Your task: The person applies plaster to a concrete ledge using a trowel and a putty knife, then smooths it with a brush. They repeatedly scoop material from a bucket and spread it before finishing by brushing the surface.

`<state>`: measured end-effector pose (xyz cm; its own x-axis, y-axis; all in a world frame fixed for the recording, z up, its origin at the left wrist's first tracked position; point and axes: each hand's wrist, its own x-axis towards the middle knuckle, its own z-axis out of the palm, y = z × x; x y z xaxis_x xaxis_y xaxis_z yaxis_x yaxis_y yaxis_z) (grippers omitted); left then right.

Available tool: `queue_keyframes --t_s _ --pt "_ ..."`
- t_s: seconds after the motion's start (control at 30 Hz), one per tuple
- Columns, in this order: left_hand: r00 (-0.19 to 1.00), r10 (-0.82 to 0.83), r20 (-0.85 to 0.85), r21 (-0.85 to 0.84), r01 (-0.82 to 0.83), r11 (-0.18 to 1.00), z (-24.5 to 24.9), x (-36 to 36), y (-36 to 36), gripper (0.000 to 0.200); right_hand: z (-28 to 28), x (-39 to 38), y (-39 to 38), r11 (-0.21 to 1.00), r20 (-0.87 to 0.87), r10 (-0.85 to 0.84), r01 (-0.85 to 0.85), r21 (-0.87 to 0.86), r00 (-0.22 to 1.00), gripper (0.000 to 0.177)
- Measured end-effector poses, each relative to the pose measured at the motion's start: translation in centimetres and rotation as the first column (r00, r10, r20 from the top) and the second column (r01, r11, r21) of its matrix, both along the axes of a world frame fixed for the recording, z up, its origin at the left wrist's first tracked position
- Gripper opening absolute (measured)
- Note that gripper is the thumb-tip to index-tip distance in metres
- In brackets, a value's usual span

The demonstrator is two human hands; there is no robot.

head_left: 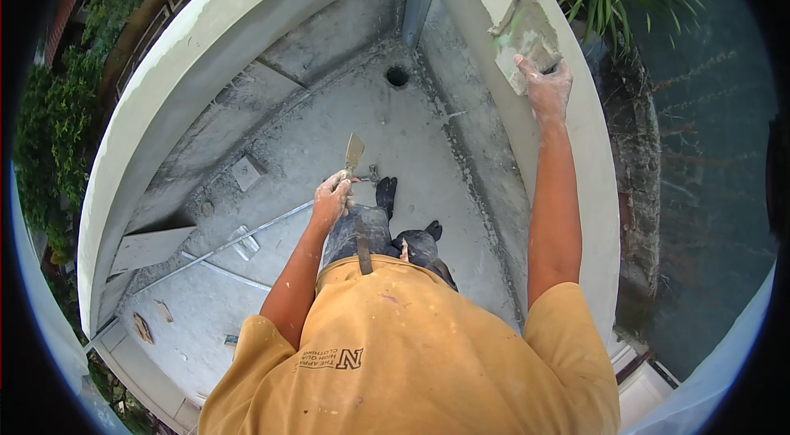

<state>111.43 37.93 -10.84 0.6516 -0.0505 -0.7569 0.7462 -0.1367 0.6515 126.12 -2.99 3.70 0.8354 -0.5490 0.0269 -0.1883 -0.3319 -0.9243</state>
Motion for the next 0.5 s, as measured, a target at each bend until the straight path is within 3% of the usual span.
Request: queue_keyframes --t_s 0.43,0.5 --pt "0.996 0.092 -0.013 -0.016 -0.092 0.996 -0.2 -0.4 1.8 0.04 -1.9 15.0 4.2 0.994 0.107 -0.003 -0.009 0.113 0.994 0.052" --pt "0.997 0.077 -0.008 -0.014 -0.077 0.997 -0.3 -0.1 1.6 0.04 -1.7 15.5 5.0 0.992 0.158 -0.031 0.011 0.125 0.987 0.044"
